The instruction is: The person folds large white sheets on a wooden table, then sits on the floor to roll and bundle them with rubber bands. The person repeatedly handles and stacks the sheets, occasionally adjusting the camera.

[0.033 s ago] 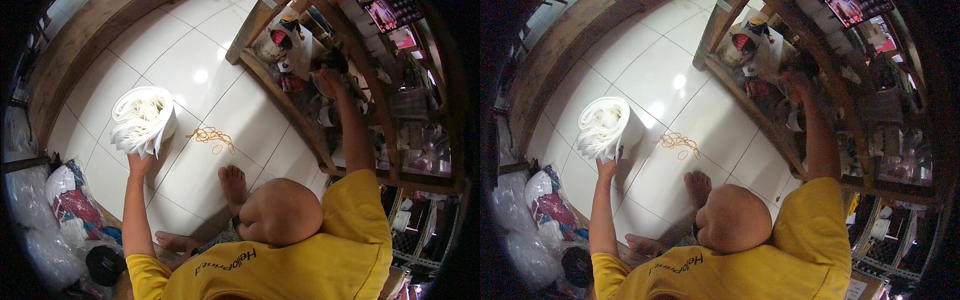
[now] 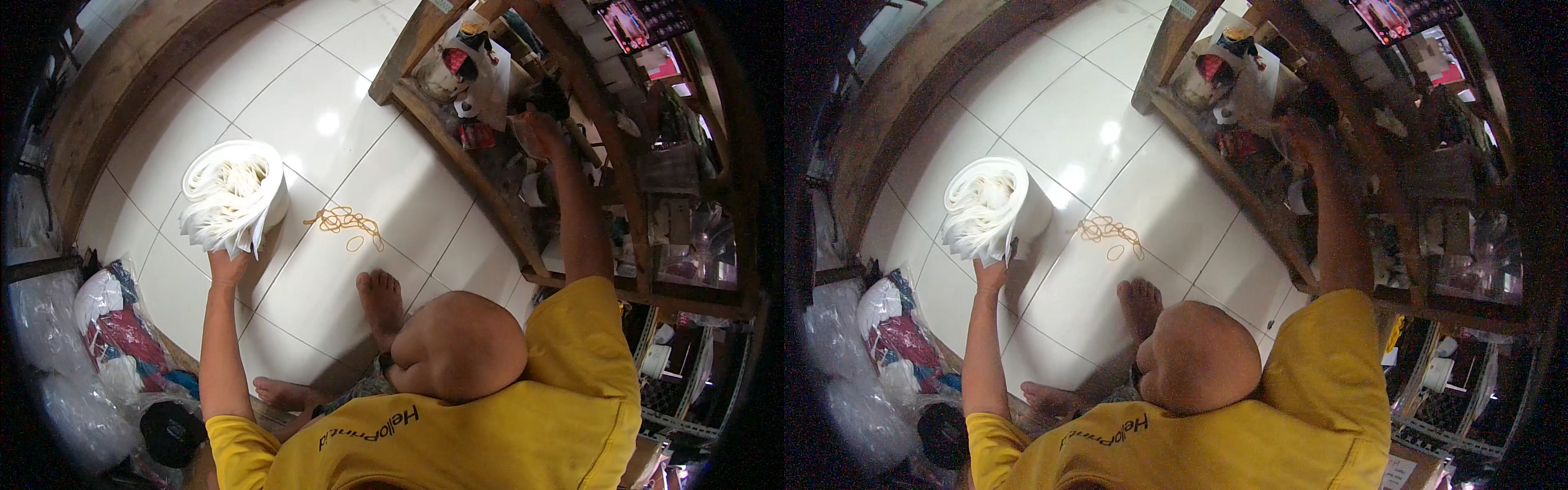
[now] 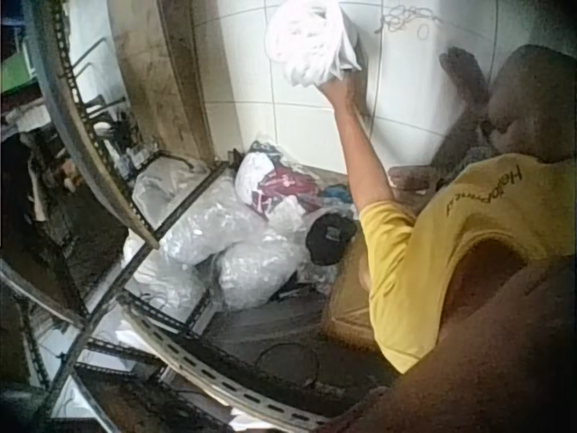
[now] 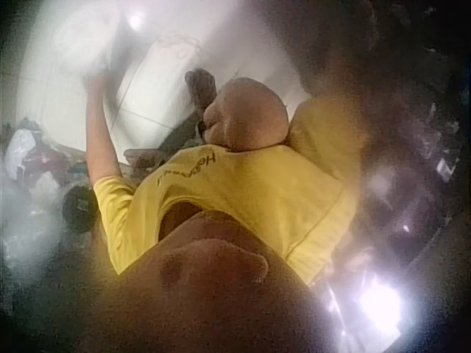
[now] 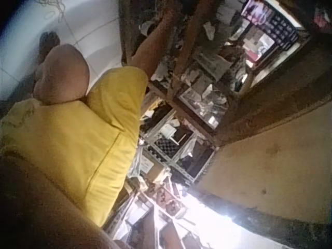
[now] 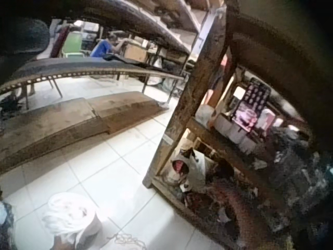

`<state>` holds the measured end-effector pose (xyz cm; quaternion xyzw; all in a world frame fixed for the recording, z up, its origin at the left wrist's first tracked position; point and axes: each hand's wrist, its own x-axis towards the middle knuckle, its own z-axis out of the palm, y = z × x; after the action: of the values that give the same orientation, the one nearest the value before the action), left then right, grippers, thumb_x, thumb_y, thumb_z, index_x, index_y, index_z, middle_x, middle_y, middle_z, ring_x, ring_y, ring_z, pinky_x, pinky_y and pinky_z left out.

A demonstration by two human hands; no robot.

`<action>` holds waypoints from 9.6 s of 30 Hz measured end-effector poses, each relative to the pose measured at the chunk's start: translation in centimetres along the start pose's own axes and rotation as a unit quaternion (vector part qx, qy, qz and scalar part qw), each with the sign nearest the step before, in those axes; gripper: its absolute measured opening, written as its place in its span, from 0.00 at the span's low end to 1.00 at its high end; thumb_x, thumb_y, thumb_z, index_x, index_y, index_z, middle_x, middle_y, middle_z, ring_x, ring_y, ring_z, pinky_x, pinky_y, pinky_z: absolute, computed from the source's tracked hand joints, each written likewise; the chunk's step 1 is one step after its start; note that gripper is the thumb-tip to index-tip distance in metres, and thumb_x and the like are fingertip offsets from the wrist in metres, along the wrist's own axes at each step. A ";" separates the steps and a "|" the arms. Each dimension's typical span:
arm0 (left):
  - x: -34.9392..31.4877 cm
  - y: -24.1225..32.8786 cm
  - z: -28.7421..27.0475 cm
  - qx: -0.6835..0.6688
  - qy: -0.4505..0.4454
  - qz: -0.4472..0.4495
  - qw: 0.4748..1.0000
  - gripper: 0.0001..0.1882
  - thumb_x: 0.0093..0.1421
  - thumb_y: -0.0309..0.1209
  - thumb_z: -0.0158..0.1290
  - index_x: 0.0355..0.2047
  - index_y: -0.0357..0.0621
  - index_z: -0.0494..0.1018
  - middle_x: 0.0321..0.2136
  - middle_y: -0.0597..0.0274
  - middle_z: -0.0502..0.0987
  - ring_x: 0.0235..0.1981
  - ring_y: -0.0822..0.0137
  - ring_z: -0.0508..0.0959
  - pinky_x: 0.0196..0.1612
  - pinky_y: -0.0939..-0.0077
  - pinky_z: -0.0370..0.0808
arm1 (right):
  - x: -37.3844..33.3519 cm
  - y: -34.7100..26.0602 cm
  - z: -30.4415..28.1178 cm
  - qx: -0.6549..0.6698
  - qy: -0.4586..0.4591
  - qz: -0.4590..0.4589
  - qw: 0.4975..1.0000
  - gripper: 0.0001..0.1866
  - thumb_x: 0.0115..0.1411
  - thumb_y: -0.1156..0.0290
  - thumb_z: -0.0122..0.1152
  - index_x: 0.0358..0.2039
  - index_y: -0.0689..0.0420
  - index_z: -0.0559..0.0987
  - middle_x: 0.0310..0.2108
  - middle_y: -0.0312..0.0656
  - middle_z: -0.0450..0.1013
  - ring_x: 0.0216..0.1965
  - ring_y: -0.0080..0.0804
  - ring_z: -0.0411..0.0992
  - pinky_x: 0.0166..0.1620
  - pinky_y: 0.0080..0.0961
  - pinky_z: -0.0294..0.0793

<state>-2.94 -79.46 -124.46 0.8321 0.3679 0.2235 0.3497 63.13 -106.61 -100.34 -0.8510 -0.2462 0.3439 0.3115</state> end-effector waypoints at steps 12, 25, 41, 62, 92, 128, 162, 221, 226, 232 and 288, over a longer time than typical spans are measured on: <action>0.9 0.8 -0.1 0.001 -0.007 -0.024 1.000 0.25 0.54 0.38 0.62 0.51 0.42 0.77 0.54 0.51 0.77 0.57 0.50 0.74 0.62 0.58 0.67 | 0.1 3.4 -0.4 0.134 0.077 0.006 0.988 0.29 0.67 0.42 0.54 0.55 0.52 0.77 0.43 0.45 0.75 0.35 0.32 0.75 0.35 0.34 0.77; 2.3 4.1 -0.9 -0.053 0.013 -0.021 0.998 0.27 0.51 0.37 0.64 0.52 0.42 0.77 0.54 0.51 0.77 0.58 0.51 0.74 0.63 0.58 0.66 | -8.4 0.8 3.0 0.384 -0.009 -0.113 0.916 0.24 0.63 0.55 0.66 0.53 0.56 0.75 0.53 0.44 0.72 0.50 0.31 0.75 0.49 0.24 0.81; 2.1 4.2 -1.0 -0.039 0.020 -0.035 0.998 0.27 0.48 0.29 0.64 0.51 0.44 0.78 0.54 0.52 0.77 0.58 0.50 0.73 0.63 0.59 0.67 | -9.6 -1.9 7.1 -0.269 0.208 -0.198 0.919 0.27 0.69 0.51 0.54 0.62 0.55 0.70 0.45 0.44 0.74 0.44 0.31 0.74 0.46 0.33 0.73; 3.6 7.8 -1.7 -0.060 0.002 -0.052 0.997 0.28 0.49 0.31 0.65 0.52 0.46 0.76 0.56 0.54 0.76 0.59 0.48 0.72 0.63 0.57 0.67 | -12.3 -2.5 26.8 -0.074 -0.068 -0.153 0.983 0.09 0.65 0.70 0.60 0.41 0.59 0.71 0.36 0.40 0.74 0.34 0.29 0.72 0.39 0.29 0.75; 2.0 -1.8 -2.0 -0.097 0.011 -0.097 0.991 0.26 0.59 0.23 0.62 0.57 0.33 0.69 0.54 0.52 0.74 0.51 0.58 0.75 0.57 0.65 0.71 | -66.3 11.8 -29.0 0.068 0.831 -0.154 0.531 0.08 0.61 0.72 0.63 0.39 0.60 0.76 0.32 0.37 0.75 0.29 0.27 0.73 0.32 0.25 0.76; 3.6 5.6 -2.9 0.064 -0.005 0.040 0.997 0.22 0.59 0.38 0.63 0.50 0.42 0.78 0.47 0.53 0.81 0.51 0.56 0.78 0.57 0.61 0.71 | -40.9 29.8 11.2 -0.178 0.231 0.133 0.947 0.18 0.63 0.67 0.61 0.52 0.60 0.76 0.43 0.46 0.77 0.43 0.37 0.76 0.45 0.36 0.77; 6.0 7.6 -4.3 -0.136 -0.073 0.005 0.988 0.27 0.53 0.39 0.63 0.54 0.50 0.74 0.51 0.54 0.76 0.53 0.52 0.75 0.58 0.62 0.72 | -9.9 -13.1 26.1 -0.203 -0.185 -0.237 0.932 0.08 0.60 0.71 0.66 0.32 0.63 0.77 0.29 0.40 0.74 0.31 0.29 0.75 0.37 0.27 0.74; -0.7 9.9 -11.6 -0.481 -0.337 -0.004 0.809 0.51 0.47 0.42 0.72 0.66 0.37 0.57 0.57 0.52 0.71 0.59 0.60 0.70 0.63 0.65 0.66 | -20.1 -23.1 35.1 -0.069 -0.374 -0.247 0.891 0.55 0.49 0.57 0.80 0.65 0.66 0.52 0.58 0.54 0.61 0.63 0.41 0.59 0.65 0.39 0.59; -2.0 10.4 -15.5 -0.430 -0.436 -0.050 0.789 0.51 0.48 0.41 0.73 0.66 0.37 0.57 0.58 0.52 0.71 0.60 0.61 0.69 0.63 0.65 0.65 | -22.2 -20.8 35.8 -0.072 -0.402 -0.178 0.895 0.56 0.51 0.47 0.76 0.66 0.66 0.52 0.60 0.59 0.59 0.65 0.51 0.57 0.67 0.41 0.56; -4.6 11.7 -16.4 -0.405 -0.475 -0.070 0.778 0.48 0.51 0.39 0.69 0.66 0.36 0.57 0.57 0.48 0.71 0.59 0.60 0.70 0.63 0.66 0.66 | -24.5 -21.7 36.6 -0.099 -0.421 -0.245 0.868 0.56 0.50 0.47 0.76 0.66 0.66 0.53 0.59 0.58 0.60 0.65 0.50 0.59 0.67 0.39 0.57; -14.0 9.0 -15.4 -0.529 -0.044 -0.333 0.779 0.44 0.49 0.38 0.69 0.62 0.34 0.62 0.50 0.53 0.75 0.51 0.61 0.76 0.57 0.65 0.71 | -30.8 -15.3 45.5 -0.058 -0.468 -0.250 0.846 0.17 0.68 0.60 0.57 0.45 0.63 0.78 0.34 0.51 0.79 0.36 0.43 0.78 0.41 0.38 0.76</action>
<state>-17.34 -88.17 -109.29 0.3505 0.4299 0.2154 0.8037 6.62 -99.23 -102.26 -0.5153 -0.5870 0.5964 0.1851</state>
